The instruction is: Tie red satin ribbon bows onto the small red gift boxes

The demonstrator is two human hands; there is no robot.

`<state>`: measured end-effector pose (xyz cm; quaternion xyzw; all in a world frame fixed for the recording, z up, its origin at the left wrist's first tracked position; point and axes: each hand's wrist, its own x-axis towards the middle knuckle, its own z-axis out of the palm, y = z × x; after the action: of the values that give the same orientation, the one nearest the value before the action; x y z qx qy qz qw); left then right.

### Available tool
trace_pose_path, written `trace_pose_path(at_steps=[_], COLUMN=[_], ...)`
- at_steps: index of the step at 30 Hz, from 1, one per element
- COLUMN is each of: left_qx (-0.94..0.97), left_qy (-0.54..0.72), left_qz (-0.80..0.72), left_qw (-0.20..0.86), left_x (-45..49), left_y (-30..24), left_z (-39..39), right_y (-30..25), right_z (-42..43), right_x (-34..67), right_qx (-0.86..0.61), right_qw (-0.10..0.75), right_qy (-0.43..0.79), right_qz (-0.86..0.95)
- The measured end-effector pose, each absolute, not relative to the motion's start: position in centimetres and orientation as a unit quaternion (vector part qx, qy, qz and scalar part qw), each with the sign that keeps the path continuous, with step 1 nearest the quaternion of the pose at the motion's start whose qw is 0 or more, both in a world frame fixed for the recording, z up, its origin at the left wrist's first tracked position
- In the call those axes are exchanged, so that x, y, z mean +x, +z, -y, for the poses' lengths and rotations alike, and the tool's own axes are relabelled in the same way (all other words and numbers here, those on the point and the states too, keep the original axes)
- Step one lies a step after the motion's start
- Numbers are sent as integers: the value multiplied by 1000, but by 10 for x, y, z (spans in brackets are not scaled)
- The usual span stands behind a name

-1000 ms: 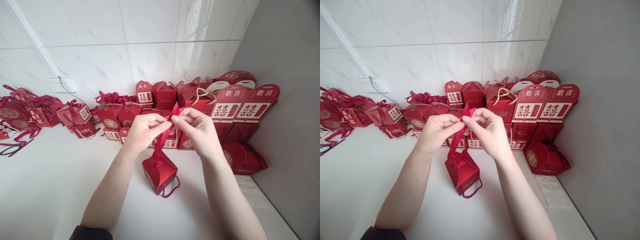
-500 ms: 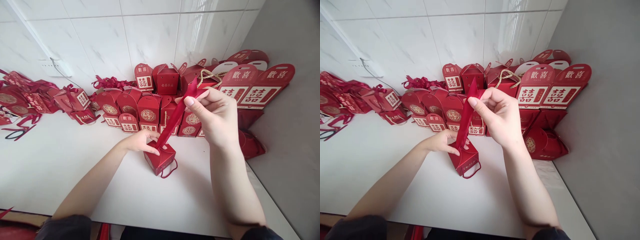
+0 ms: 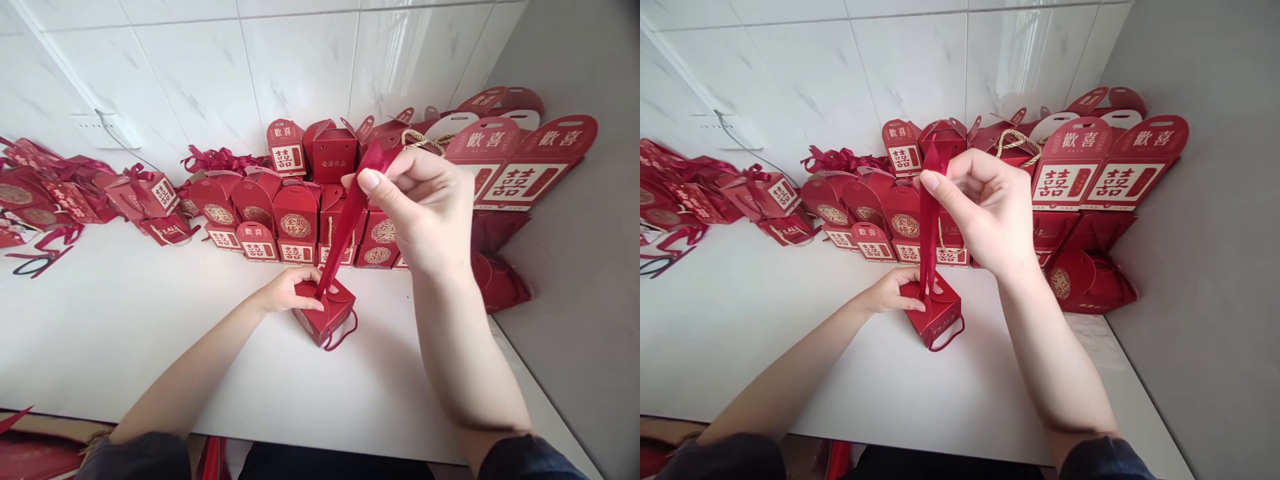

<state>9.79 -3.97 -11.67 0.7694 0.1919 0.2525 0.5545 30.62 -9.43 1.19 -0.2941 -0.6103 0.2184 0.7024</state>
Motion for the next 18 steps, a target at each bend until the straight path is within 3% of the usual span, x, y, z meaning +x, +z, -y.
trace_pose_path(at_steps=[4, 18], left_qx=[801, 806], left_qy=[276, 287], left_qz=[-180, -174], left_qw=[501, 487], left_x=[100, 108], left_y=[-121, -116], left_z=[35, 43], right_y=[22, 19], right_z=[93, 90], right_x=[307, 314], right_qx=[-304, -341], right_qw=[683, 656], right_qy=[201, 178], right_qz=[633, 649])
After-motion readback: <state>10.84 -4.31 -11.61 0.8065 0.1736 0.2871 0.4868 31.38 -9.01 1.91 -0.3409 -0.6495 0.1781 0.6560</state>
